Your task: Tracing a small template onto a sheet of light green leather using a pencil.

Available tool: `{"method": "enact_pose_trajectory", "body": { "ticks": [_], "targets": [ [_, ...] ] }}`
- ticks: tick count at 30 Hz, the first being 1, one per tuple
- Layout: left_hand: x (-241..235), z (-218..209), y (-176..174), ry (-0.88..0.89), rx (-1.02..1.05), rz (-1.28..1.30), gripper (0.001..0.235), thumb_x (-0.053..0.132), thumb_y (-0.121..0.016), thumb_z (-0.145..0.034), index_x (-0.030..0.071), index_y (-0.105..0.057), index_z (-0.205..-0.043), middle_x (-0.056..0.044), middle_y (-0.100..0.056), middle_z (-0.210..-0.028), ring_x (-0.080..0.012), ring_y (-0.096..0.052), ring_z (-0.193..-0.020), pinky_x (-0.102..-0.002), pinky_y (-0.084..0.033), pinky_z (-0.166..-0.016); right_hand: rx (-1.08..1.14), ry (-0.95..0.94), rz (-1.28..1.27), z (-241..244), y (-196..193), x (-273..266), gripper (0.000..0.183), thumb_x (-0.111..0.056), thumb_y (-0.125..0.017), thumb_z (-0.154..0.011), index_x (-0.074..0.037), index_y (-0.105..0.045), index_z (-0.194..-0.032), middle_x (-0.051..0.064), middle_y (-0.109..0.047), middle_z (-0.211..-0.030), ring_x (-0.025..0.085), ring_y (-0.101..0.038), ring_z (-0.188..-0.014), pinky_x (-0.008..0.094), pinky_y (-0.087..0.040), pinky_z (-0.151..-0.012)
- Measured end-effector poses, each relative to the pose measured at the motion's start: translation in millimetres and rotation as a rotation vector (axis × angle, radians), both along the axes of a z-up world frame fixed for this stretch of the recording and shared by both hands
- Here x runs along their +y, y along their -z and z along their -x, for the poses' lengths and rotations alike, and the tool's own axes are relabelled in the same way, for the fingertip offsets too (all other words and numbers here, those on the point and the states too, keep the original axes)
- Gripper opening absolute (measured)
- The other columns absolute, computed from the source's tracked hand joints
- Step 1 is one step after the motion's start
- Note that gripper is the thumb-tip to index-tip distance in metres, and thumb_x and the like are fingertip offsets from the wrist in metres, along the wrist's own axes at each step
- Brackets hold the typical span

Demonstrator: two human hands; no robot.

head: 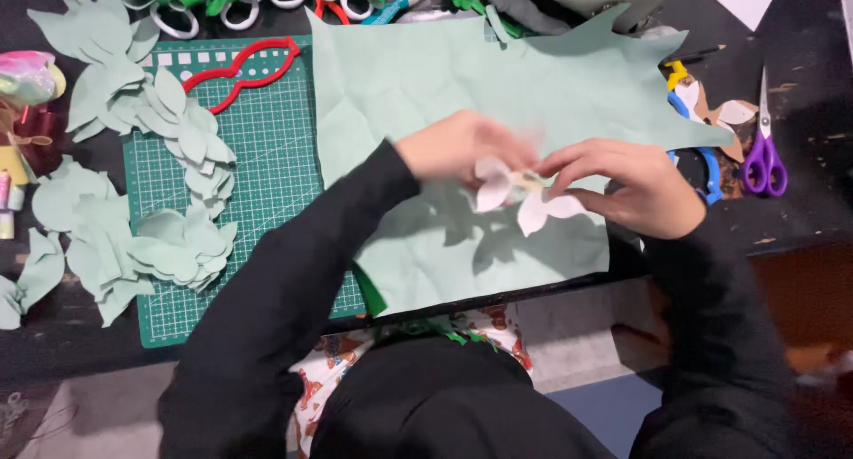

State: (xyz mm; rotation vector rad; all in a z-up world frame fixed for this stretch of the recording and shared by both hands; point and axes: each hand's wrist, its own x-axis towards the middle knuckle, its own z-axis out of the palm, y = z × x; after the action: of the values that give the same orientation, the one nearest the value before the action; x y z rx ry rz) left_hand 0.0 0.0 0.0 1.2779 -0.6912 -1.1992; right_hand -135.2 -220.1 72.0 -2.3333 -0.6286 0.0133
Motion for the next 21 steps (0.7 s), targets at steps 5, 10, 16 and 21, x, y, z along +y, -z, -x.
{"method": "enact_pose_trajectory", "body": {
  "ticks": [5, 10, 16, 21],
  "targets": [
    [65.9, 34.6, 26.7, -0.238, -0.563, -0.049, 0.036, 0.033, -0.075, -0.090, 0.004, -0.075, -0.112, -0.006, -0.082, -0.089, -0.0142, -0.079, -0.082, -0.027, -0.060, -0.075, -0.271, 0.334, 0.246, -29.3, 14.2, -115.7, 0.024, 0.005, -0.077, -0.093, -0.002, -0.070, -0.115, 0.013, -0.072, -0.116, 0.023, -0.072, -0.102, 0.033, -0.059, -0.085],
    [113.3, 59.8, 27.3, -0.378, -0.644, -0.185, 0.048, 0.029, -0.075, -0.087, 0.004, -0.067, -0.128, -0.011, -0.080, -0.103, -0.0180, -0.078, -0.090, -0.031, -0.061, -0.082, -0.429, 0.495, 0.731, -59.3, 43.5, -191.2, 0.029, 0.003, -0.079, -0.093, -0.006, -0.077, -0.121, 0.014, -0.074, -0.100, 0.028, -0.073, -0.087, 0.038, -0.060, -0.075],
    [169.0, 109.4, -2.7, -0.491, -0.892, -0.279, 0.063, 0.032, -0.077, -0.088, 0.006, -0.055, -0.142, -0.016, -0.067, -0.128, -0.0284, -0.070, -0.111, -0.038, -0.056, -0.093, -0.356, 0.392, 0.703, -91.5, 159.6, -356.4, 0.025, 0.001, -0.064, -0.091, -0.007, -0.072, -0.114, 0.013, -0.070, -0.102, 0.027, -0.069, -0.092, 0.035, -0.057, -0.088],
    [193.6, 150.5, 7.2, -0.551, -1.216, -0.221, 0.044, 0.031, -0.078, -0.088, 0.008, -0.066, -0.123, -0.013, -0.063, -0.137, -0.0321, -0.058, -0.132, -0.051, -0.045, -0.113, -0.287, 0.490, 0.602, -98.2, 173.5, -372.9, 0.025, -0.001, -0.066, -0.086, -0.002, -0.070, -0.111, 0.016, -0.067, -0.094, 0.027, -0.066, -0.090, 0.036, -0.055, -0.082]
  ]
}}
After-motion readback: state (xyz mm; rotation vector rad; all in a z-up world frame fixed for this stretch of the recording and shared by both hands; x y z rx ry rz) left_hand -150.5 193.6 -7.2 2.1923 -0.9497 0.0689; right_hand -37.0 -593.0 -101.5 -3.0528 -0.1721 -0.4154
